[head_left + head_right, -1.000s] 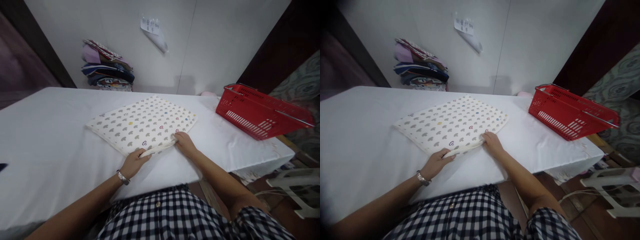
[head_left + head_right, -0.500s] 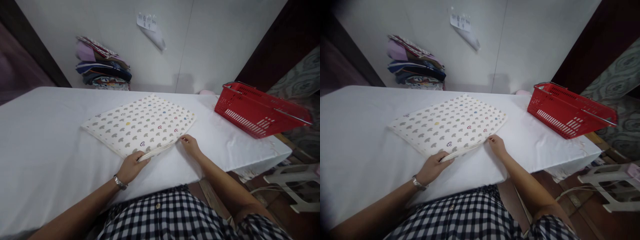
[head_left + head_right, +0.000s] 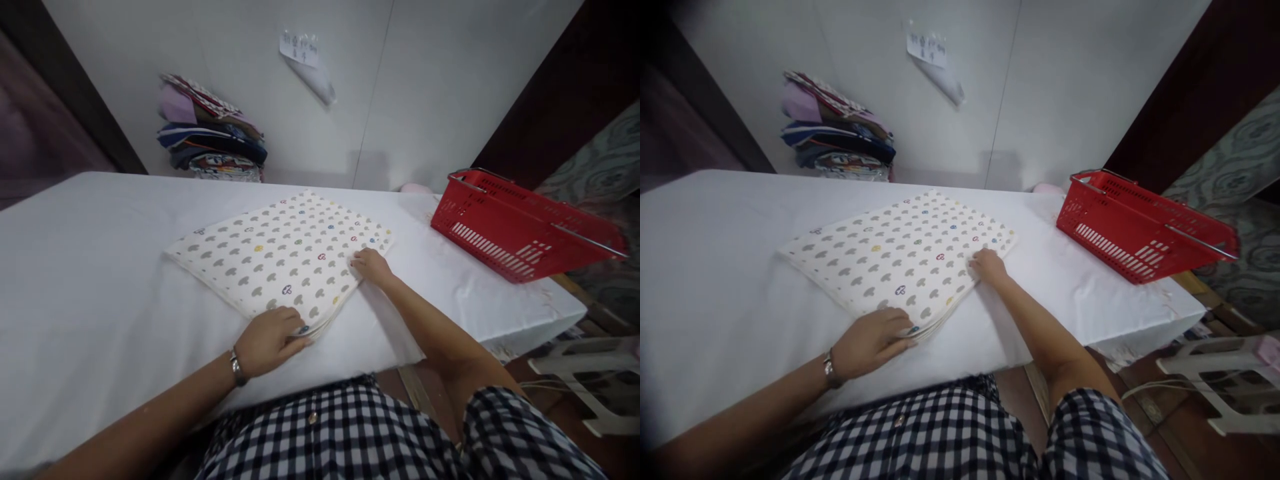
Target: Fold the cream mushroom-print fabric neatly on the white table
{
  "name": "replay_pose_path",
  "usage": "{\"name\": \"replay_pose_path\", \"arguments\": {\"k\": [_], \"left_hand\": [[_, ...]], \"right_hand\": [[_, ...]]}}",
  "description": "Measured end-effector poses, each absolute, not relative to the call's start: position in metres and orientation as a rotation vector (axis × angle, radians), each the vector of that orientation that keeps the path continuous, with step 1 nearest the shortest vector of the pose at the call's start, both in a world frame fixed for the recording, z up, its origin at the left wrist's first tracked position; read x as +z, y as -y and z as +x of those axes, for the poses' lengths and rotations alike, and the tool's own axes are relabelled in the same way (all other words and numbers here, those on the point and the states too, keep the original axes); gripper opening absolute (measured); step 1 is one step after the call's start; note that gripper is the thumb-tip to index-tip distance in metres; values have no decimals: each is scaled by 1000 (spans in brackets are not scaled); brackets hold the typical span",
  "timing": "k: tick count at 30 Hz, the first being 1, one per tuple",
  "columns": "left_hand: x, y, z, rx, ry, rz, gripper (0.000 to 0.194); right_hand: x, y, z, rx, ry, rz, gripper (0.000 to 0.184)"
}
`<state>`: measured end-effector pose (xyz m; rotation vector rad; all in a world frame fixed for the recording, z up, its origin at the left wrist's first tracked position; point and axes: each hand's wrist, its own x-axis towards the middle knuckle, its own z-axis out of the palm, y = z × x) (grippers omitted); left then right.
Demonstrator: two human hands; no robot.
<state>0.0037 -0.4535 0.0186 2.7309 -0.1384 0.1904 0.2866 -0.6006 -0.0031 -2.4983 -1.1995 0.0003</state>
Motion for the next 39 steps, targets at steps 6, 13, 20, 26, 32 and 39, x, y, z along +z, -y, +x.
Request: {"name": "replay_pose_path", "arguments": {"k": [6, 13, 20, 26, 32, 39], "left_hand": [[18, 426, 66, 276, 35, 2836, 48], [-26, 400, 106, 20, -330, 2918, 72], [-31, 400, 99, 41, -357, 2928, 73], [-29, 401, 98, 51, -402, 2951, 71], [-29, 401, 98, 62, -434, 2972, 70], [-33, 398, 98, 119, -421, 2993, 67]], "right_hand": [[-11, 578, 305, -19, 1342, -2512, 40], [-18, 553, 322, 220, 1378, -2656, 60], [-26, 544, 339, 274, 1441, -2662, 65], [-25, 542, 342, 301, 1503, -2668, 70], [-23, 539, 344, 318, 1524, -2619, 71], [-22, 546, 363, 277, 1419, -2431, 63]]}}
